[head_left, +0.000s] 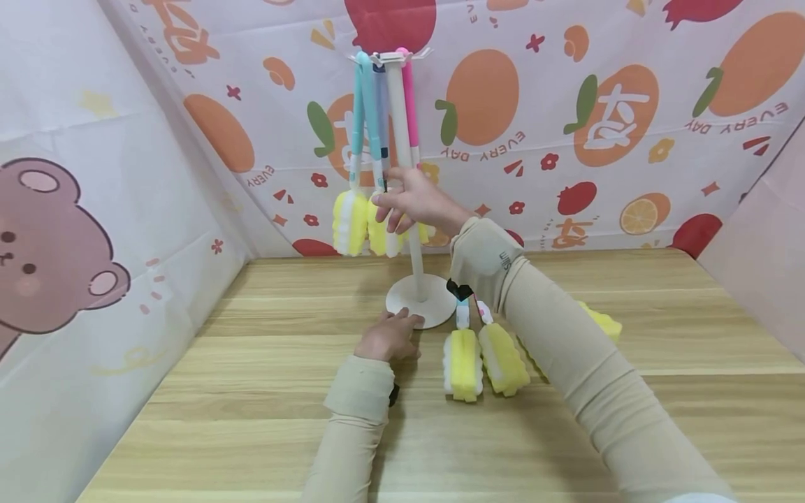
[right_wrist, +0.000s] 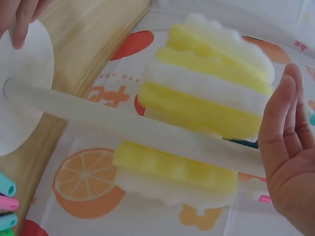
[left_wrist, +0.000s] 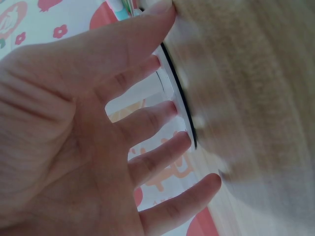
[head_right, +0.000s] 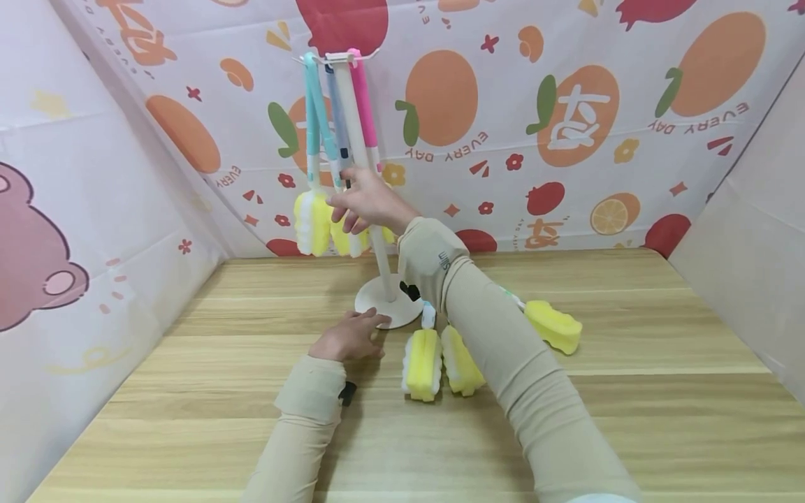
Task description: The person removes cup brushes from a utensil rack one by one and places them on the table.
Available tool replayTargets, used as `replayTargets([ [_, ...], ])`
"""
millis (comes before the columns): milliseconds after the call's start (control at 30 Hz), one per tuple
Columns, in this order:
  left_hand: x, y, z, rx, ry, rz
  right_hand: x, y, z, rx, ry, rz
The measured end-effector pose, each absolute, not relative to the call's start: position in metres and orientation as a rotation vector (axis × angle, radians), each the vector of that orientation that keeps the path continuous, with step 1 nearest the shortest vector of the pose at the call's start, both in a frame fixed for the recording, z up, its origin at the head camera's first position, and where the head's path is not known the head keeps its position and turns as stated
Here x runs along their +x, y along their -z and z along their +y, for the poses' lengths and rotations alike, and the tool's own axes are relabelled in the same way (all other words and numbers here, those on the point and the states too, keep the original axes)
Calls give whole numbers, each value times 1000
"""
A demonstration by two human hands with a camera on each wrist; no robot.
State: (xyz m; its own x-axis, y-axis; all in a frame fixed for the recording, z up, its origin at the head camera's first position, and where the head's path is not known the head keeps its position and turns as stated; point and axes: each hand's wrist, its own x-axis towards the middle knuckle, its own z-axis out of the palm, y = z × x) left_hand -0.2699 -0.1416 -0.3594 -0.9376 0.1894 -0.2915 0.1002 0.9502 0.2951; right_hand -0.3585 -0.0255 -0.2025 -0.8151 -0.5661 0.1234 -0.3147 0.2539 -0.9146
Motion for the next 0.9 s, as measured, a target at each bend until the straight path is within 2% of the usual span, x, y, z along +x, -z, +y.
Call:
replayTargets([
  [533,-269,360,-142,222,-402,2809,-353,201,-35,-691,1717,2463],
  [900,-268,360,-141,236,-402,2822,-345,201,-42,-755,1493,2921],
])
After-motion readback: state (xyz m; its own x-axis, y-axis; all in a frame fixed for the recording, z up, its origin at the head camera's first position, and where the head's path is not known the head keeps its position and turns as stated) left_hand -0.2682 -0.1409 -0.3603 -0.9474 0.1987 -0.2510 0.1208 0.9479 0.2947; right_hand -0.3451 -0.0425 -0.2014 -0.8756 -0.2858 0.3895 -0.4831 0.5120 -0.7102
